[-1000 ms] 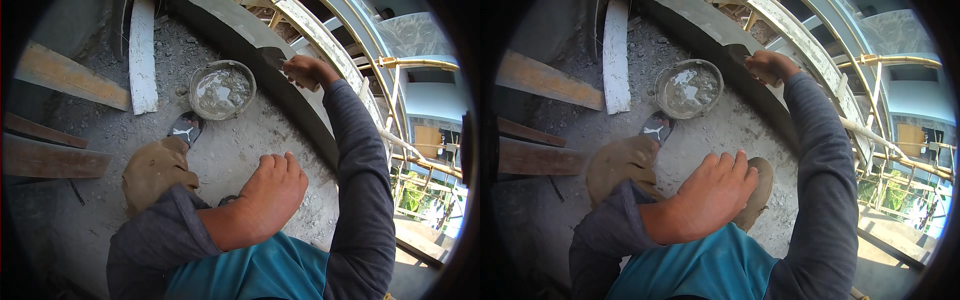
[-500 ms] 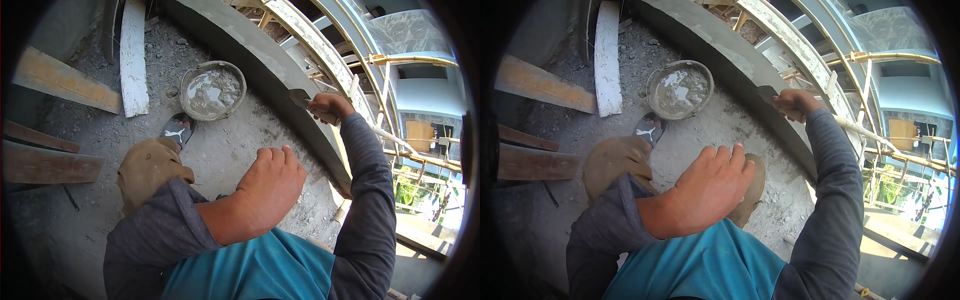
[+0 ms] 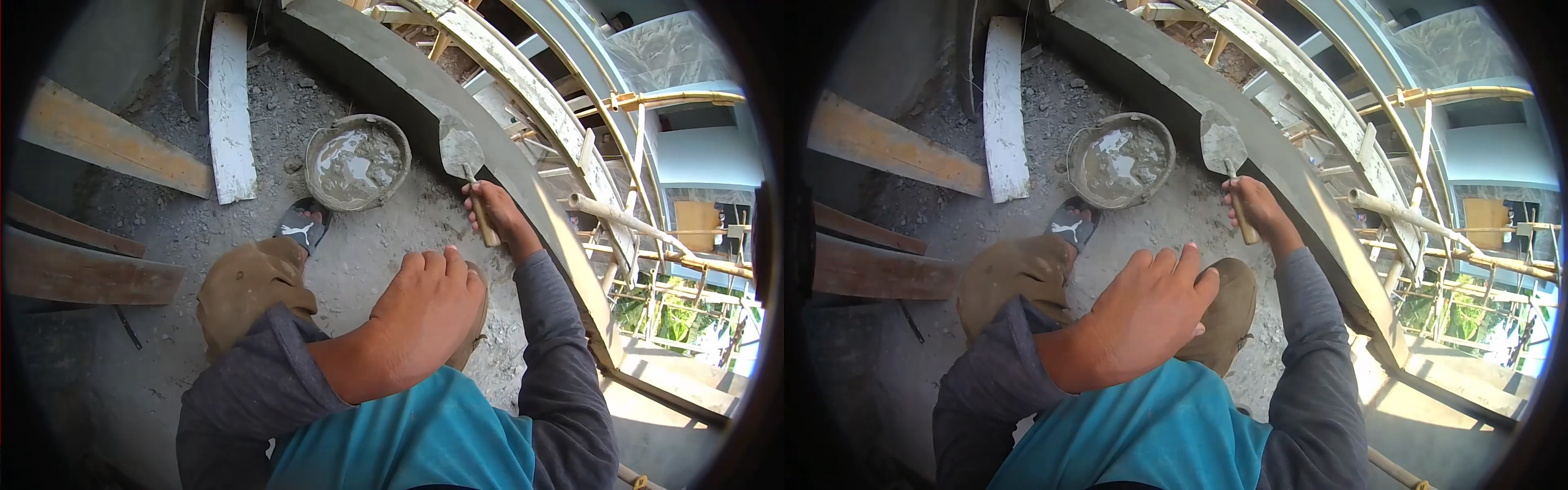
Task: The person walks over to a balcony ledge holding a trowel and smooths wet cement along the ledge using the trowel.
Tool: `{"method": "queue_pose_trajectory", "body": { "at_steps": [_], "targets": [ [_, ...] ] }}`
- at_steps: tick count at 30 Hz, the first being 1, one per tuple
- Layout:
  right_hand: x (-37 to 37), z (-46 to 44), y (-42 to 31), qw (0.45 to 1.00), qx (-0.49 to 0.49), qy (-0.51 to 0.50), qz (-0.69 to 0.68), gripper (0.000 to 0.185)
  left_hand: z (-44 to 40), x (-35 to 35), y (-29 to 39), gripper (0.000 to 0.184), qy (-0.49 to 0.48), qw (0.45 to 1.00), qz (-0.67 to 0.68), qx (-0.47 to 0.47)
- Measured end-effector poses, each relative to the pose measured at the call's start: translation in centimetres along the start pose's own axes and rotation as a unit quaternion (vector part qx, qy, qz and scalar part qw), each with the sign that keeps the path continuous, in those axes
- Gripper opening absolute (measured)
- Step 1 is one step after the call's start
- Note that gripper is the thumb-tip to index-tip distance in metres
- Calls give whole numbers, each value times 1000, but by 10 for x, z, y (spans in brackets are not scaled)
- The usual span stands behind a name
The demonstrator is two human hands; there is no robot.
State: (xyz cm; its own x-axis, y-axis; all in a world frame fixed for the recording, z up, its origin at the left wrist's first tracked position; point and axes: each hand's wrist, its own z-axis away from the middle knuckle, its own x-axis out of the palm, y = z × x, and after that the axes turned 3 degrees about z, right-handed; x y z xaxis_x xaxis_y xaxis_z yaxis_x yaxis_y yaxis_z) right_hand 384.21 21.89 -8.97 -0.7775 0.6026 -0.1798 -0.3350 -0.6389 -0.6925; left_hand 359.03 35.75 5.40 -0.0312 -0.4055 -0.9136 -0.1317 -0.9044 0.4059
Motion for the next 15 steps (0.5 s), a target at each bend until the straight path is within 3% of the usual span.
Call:
{"method": "queue_pose_trajectory", "body": {
  "at_steps": [5, 11, 15],
  "targets": [
    [35, -28, 3, 985, 9, -17, -172, 30, -2, -1, 1, 54, -40, 999, 22, 1],
    [51, -60, 5, 966, 5, -44, -255, 28, -7, -2, 2, 54, -31, 998, 50, 10],
    [56, -64, 20, 962, -8, 28, -272, 27, -9, -7, -1, 54, -60, 996, 71, 3]
  ]
}}
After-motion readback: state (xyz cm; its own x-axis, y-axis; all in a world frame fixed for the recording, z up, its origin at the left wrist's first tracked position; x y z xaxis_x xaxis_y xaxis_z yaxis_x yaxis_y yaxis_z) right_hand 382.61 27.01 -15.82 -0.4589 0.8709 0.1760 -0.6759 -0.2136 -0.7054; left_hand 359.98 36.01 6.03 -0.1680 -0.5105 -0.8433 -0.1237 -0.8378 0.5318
